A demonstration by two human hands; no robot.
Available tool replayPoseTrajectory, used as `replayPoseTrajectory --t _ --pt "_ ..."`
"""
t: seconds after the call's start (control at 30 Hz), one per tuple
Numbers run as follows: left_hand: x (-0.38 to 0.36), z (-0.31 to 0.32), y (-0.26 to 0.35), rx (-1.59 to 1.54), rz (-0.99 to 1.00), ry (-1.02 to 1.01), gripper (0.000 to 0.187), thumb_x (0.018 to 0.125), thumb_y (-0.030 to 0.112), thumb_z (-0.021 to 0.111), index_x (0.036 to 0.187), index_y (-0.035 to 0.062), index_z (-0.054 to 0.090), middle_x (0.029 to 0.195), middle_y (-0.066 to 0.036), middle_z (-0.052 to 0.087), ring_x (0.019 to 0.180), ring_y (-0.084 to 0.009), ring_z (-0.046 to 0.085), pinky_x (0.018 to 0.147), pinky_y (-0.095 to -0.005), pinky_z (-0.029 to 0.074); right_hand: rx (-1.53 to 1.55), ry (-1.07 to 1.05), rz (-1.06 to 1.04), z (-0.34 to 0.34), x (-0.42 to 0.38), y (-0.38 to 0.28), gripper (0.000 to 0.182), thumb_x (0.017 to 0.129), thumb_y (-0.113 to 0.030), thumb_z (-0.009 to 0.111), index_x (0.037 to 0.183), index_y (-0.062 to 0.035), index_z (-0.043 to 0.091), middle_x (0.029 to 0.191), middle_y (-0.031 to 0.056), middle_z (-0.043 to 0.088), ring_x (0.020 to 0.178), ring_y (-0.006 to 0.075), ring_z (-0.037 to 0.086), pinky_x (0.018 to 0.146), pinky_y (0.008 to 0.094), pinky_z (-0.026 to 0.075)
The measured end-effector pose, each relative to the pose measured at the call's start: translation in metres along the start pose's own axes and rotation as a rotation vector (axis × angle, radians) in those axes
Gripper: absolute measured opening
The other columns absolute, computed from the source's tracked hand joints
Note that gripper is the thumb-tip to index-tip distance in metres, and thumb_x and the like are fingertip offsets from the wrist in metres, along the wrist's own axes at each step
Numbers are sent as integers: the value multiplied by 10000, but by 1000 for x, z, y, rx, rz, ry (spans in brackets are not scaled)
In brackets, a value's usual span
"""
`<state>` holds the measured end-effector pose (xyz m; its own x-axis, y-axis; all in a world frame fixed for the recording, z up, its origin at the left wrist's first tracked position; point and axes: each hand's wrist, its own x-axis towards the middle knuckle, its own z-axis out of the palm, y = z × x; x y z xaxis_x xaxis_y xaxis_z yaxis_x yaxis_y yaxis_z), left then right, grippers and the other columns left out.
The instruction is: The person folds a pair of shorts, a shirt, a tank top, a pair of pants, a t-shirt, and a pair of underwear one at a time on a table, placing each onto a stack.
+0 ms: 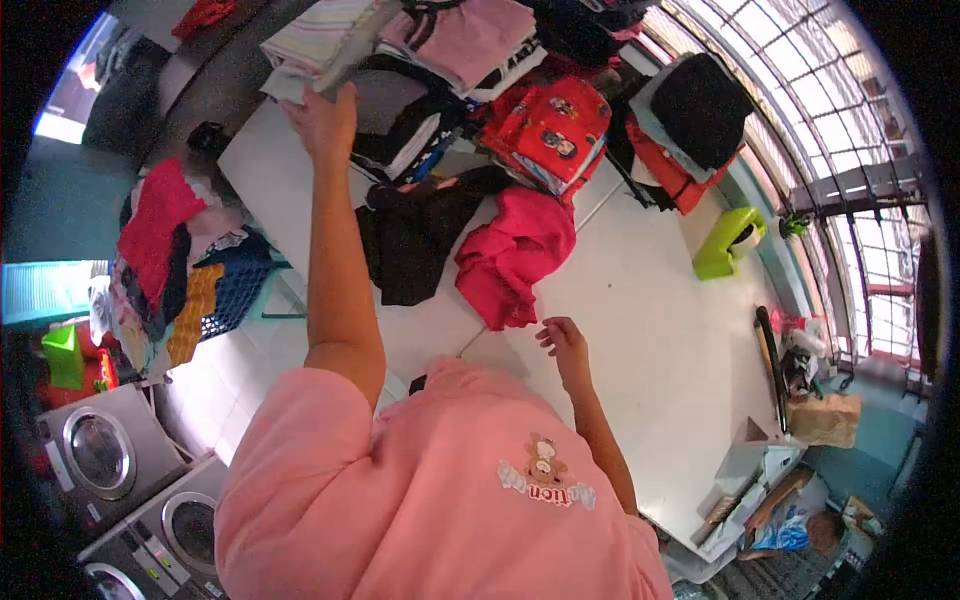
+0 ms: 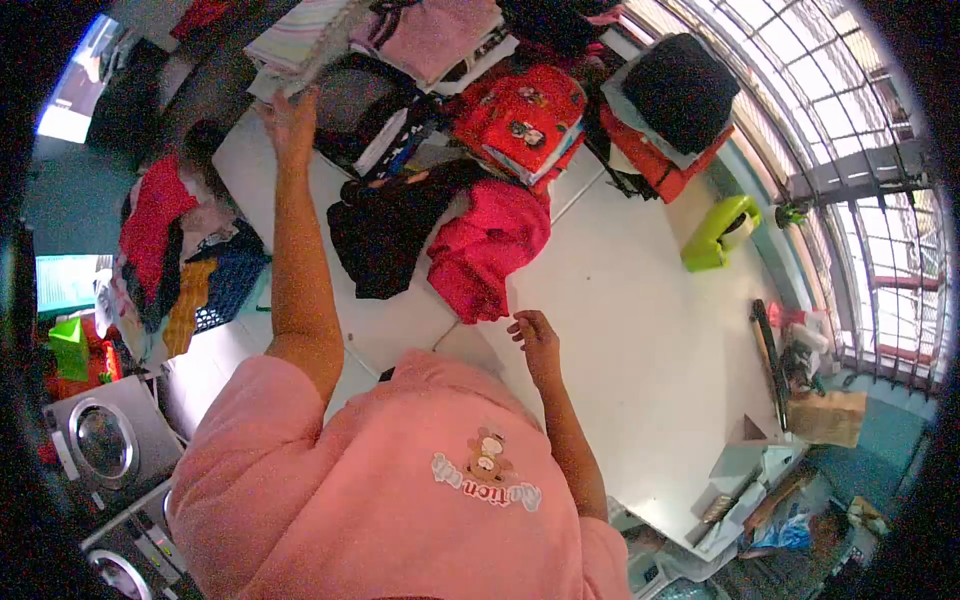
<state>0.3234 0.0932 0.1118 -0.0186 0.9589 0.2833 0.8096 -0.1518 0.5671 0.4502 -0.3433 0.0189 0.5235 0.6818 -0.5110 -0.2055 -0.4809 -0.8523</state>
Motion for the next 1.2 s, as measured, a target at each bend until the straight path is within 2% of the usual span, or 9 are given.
replayPoseTrajectory --t 0.2,0.33,0.53,0.63,0.7,0.8,0.93,1.03,1.2 --pt "64 25 8 221 441 30 632 806 556 349 1304 168 329 1378 -188 192 1263 -392 170 977 -565 162 -38 22 -57 0 5 2 159 866 -162 455 939 -45 533 792 40 585 684 111 529 598 260 425" --pt "-15 72 14 452 252 -306 644 813 591 278 1309 184 324 1385 -156 199 1264 -391 166 980 -588 121 -319 298 -317 9 18 -3 165 829 -158 542 933 -30 529 863 78 559 690 178 546 644 303 451" --pt "-24 68 27 469 249 -312 664 807 578 327 1308 142 324 1389 -151 188 1273 -387 140 983 -594 87 -590 190 -374 36 43 -20 427 746 -231 622 1086 -65 425 1019 123 472 933 282 502 698 397 453" --pt "-34 53 38 450 554 190 519 821 459 427 1192 96 443 1291 -173 349 1200 -381 296 955 -527 233 -639 157 -460 37 54 -10 345 773 -185 570 1062 -57 431 992 145 485 933 334 500 718 416 446" --pt "-70 13 71 -74 724 -94 320 819 337 493 988 67 520 1058 -167 520 1001 -348 480 808 -442 389 -734 -115 -337 27 51 -4 269 792 -133 512 1042 -51 453 991 154 501 918 354 505 742 422 442" --pt "-147 22 70 -50 486 -605 312 836 351 467 867 46 526 787 -180 574 766 -352 559 684 -439 437 -675 -79 -332 18 39 11 234 806 -124 483 1029 -53 485 994 152 513 900 351 516 758 428 436" --pt "-199 70 32 162 348 -998 332 799 364 538 884 43 553 890 -200 580 853 -326 560 732 -383 442 -504 -77 -333 4 30 37 242 777 -66 501 1018 -51 507 1008 136 515 876 336 523 755 415 434" --pt "-221 86 27 -330 187 -1112 318 788 311 566 942 35 534 905 -182 576 866 -320 556 748 -387 433 -364 53 -412 -12 17 25 326 707 28 526 1023 -52 506 1002 116 517 898 294 507 780 361 420" --pt "-253 10 117 -440 1051 -1269 303 774 276 580 953 39 514 885 -156 572 836 -315 561 732 -392 434 -368 390 -681 -57 -18 -82 430 711 -89 612 1115 -45 473 1176 137 459 1110 311 397 941 380 313"
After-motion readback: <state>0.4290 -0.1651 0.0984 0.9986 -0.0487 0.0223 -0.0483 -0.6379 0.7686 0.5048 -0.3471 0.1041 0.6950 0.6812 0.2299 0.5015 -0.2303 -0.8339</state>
